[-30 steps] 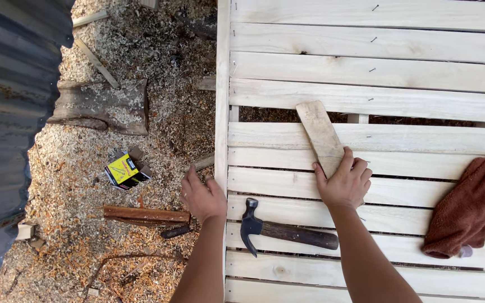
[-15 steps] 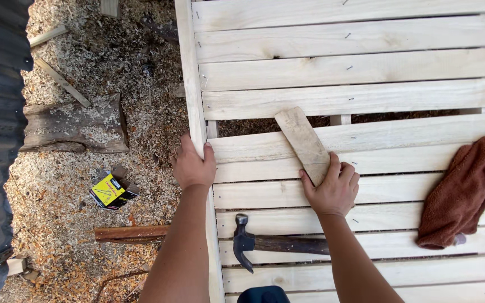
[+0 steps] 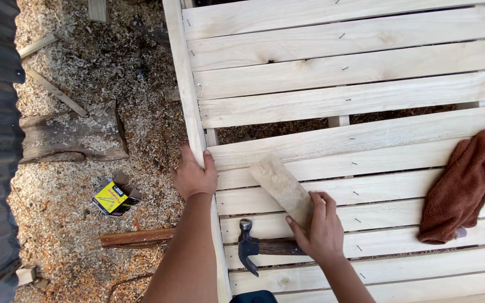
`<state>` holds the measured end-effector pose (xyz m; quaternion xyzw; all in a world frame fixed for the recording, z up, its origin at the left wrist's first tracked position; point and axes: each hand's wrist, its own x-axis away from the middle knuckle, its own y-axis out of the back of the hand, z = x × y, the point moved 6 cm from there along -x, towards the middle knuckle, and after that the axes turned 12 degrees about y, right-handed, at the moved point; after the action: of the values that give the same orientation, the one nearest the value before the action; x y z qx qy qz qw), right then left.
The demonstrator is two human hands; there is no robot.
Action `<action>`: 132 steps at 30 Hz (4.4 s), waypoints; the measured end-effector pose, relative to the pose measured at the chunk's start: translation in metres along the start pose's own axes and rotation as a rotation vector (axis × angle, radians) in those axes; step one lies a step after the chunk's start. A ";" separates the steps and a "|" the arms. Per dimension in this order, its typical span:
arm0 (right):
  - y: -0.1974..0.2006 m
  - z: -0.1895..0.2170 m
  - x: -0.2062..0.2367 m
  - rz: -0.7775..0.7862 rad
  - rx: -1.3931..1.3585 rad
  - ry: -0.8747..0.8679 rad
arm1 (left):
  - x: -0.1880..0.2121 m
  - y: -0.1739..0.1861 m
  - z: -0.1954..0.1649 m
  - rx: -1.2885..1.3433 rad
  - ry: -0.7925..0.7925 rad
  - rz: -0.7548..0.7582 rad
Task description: The person works on a slatted wooden frame, pressing the planks flat and using a claw hammer to pull out and drive nails. They also use a wooden block as a wedge to pry and align the boards along the frame.
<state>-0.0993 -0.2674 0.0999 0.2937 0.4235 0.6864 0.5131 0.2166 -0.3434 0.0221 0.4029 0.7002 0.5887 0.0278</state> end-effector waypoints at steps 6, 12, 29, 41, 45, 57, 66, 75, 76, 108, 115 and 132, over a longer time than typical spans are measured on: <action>-0.003 0.025 0.019 0.360 0.042 -0.258 | -0.008 -0.009 0.004 0.017 -0.051 -0.026; 0.001 0.026 -0.009 0.548 0.133 -0.349 | -0.009 -0.009 0.004 0.031 -0.055 -0.045; 0.005 0.065 -0.128 0.941 0.141 -0.287 | -0.004 0.006 -0.009 -0.054 -0.116 0.032; -0.002 0.071 -0.198 1.433 0.133 -0.403 | 0.000 0.017 -0.019 -0.075 -0.151 0.011; -0.010 0.063 -0.197 1.436 0.156 -0.370 | 0.001 0.026 -0.019 0.036 0.004 0.109; -0.015 0.051 -0.110 0.932 0.129 -0.365 | 0.020 0.026 -0.025 0.014 0.294 0.137; 0.033 0.083 -0.102 1.017 0.111 -0.454 | 0.016 0.021 -0.022 0.070 0.260 0.104; 0.066 0.105 -0.123 1.011 0.089 -0.498 | 0.017 0.028 -0.029 -0.006 0.311 0.071; 0.067 0.105 -0.128 1.017 0.094 -0.510 | 0.018 0.028 -0.030 -0.022 0.329 0.083; 0.077 0.119 -0.235 0.450 0.197 -0.332 | 0.004 0.009 -0.025 -0.023 0.407 -0.001; 0.074 0.119 -0.262 0.547 0.179 -0.412 | 0.006 0.014 -0.025 0.003 0.381 -0.062; 0.072 0.113 -0.179 0.198 0.106 -0.163 | 0.005 0.010 -0.020 0.038 0.390 -0.002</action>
<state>0.0160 -0.4145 0.2220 0.4155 0.3851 0.6841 0.4595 0.2085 -0.3568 0.0392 0.2807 0.7038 0.6423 -0.1154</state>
